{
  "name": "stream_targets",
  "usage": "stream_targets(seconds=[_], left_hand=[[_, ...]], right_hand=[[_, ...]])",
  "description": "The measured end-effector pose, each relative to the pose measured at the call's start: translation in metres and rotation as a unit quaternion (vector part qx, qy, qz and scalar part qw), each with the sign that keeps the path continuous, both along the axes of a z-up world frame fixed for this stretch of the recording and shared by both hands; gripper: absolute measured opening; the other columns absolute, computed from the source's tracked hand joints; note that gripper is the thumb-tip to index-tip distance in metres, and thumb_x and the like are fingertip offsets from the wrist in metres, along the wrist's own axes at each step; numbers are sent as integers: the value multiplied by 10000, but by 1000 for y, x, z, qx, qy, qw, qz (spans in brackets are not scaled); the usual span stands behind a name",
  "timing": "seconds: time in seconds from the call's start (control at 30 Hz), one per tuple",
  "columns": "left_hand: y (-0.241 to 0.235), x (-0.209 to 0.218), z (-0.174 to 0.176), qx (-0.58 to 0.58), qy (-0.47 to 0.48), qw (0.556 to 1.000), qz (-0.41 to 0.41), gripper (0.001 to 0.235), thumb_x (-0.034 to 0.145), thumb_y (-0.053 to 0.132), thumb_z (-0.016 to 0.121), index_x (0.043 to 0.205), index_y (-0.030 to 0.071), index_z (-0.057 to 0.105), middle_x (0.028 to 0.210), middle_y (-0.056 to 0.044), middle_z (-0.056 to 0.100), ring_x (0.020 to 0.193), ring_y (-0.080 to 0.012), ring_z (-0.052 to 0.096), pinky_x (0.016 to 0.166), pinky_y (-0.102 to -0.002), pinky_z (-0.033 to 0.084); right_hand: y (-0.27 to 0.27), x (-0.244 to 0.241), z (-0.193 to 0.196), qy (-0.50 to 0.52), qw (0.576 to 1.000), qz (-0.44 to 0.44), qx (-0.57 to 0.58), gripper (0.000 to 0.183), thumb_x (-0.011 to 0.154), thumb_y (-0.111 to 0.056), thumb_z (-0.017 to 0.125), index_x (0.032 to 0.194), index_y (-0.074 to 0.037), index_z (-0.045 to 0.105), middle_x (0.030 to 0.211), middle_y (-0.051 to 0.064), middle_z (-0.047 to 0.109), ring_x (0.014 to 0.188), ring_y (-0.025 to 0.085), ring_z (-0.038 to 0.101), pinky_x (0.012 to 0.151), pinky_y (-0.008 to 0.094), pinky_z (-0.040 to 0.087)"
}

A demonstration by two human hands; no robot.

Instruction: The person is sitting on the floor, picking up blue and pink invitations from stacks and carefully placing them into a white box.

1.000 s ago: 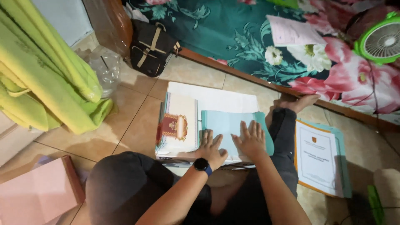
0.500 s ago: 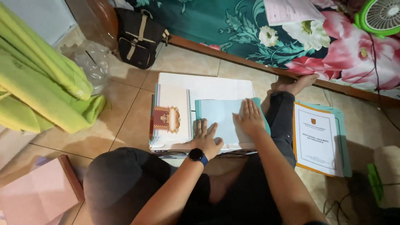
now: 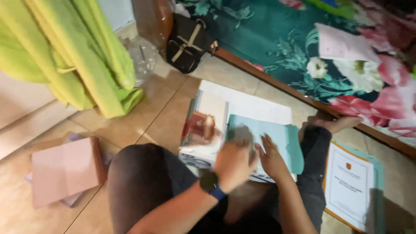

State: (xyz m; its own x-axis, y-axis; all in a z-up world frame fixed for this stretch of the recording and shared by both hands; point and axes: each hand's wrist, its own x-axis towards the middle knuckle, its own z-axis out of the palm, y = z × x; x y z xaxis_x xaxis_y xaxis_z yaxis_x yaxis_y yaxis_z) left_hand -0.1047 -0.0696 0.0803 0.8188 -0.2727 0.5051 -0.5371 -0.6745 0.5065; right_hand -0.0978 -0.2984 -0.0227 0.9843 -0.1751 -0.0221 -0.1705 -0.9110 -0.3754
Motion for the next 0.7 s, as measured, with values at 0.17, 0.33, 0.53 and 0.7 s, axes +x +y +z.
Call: stream_targets(seconds=[0.17,0.33,0.53,0.7], left_hand=[[66,75,-19,32,-62,980,187,333,832,346,661,960,49,739,879,-130,686,861,-333,680,768,-451,506],[80,116,-93,99,20,964,248,344,805,458,622,727,137,717,626,-54,614,586,-313,682,510,-442,466],[67,87,-42,132,70,968,199,379,845,422,671,961,73,764,870,-93,726,812,-291,728,648,-411,520],[62,60,-9,64,-12,989,131,456,826,366,687,1109,10,724,1174,-236,695,1097,-421,644,846,-524,496]], right_hand=[[125,13,79,-42,985,115,123,545,1038,-316,522,1502,-32,478,1533,264,454,1429,419,420,1218,516,291],[146,24,68,10,985,170,35,504,1054,-447,460,1435,-149,601,1509,103,545,1412,253,489,1255,409,211],[144,30,63,36,986,156,49,522,1049,-503,440,1431,-186,602,1516,68,539,1402,246,498,1268,418,223],[126,31,47,19,986,108,126,542,1064,-422,339,1381,-96,635,1268,187,709,1201,366,660,1107,506,471]])
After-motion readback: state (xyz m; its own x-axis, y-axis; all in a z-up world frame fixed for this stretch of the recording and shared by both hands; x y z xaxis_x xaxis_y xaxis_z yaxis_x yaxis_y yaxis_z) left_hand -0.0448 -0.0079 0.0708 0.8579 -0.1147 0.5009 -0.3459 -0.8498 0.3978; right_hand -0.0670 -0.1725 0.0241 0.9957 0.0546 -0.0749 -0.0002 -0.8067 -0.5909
